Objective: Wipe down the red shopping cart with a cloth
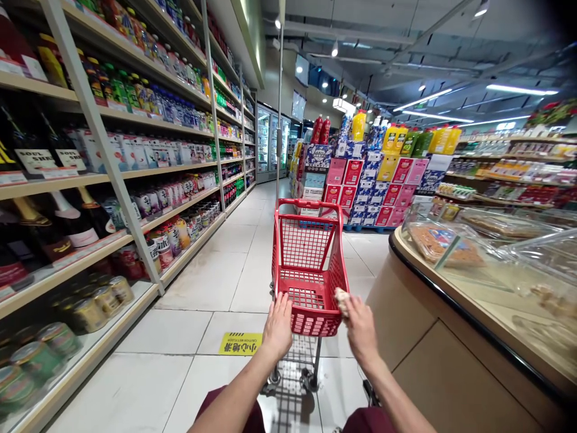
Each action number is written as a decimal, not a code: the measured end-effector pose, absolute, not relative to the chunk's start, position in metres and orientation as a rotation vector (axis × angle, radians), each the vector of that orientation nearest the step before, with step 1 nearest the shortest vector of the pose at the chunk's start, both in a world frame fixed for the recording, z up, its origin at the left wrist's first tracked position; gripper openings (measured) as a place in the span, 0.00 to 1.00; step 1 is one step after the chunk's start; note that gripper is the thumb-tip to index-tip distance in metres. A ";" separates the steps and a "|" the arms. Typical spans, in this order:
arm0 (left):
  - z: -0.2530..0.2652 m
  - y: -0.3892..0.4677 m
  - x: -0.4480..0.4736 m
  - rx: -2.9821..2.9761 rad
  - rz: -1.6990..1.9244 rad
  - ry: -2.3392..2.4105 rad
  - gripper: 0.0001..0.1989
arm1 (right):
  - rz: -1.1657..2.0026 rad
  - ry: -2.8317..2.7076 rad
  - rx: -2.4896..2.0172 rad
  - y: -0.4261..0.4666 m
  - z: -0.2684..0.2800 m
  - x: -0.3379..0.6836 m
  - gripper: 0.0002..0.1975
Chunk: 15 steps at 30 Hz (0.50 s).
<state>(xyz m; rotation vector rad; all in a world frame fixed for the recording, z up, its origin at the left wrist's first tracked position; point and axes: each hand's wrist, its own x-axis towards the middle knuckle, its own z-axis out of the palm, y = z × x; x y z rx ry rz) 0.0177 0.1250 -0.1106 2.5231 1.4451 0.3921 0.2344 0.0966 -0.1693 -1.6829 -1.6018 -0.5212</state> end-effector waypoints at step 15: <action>-0.115 0.124 0.018 2.683 0.313 1.417 0.34 | -0.608 -1.645 -1.636 0.102 -0.170 0.193 0.22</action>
